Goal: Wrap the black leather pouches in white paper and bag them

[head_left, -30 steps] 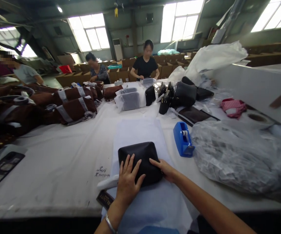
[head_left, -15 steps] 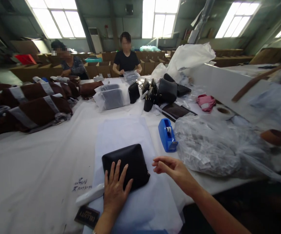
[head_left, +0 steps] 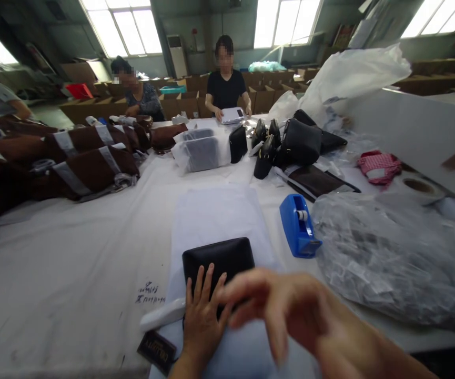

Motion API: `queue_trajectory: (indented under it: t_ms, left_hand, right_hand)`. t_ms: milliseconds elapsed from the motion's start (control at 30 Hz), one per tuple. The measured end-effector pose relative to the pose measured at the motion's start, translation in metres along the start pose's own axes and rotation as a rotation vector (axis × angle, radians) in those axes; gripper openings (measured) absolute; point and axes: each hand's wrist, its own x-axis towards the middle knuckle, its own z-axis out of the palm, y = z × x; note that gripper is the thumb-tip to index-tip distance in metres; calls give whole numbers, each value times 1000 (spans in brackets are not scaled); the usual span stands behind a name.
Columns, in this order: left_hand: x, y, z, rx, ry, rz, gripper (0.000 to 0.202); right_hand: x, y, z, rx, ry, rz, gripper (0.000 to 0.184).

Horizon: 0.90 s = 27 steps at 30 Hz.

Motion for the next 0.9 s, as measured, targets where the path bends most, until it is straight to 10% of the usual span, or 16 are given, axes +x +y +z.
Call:
queue_trajectory:
  t_ms: [167,367,600,900]
  left_hand:
    - [1,-2,0,65,-11,13,65]
    - [3,-7,13,50,172,44,61]
    - [0,-18,37,155,299,116,48]
    - [-1,-14,38,129,301,85,46]
  right_hand:
    - [111,71,-90,-588,494,-137,16]
    - [209,139,-189,-1297,454,-70,28]
    - [260,148,-213,-1534,354,71,24]
    - [254,115,-209,-1564,307,31,3]
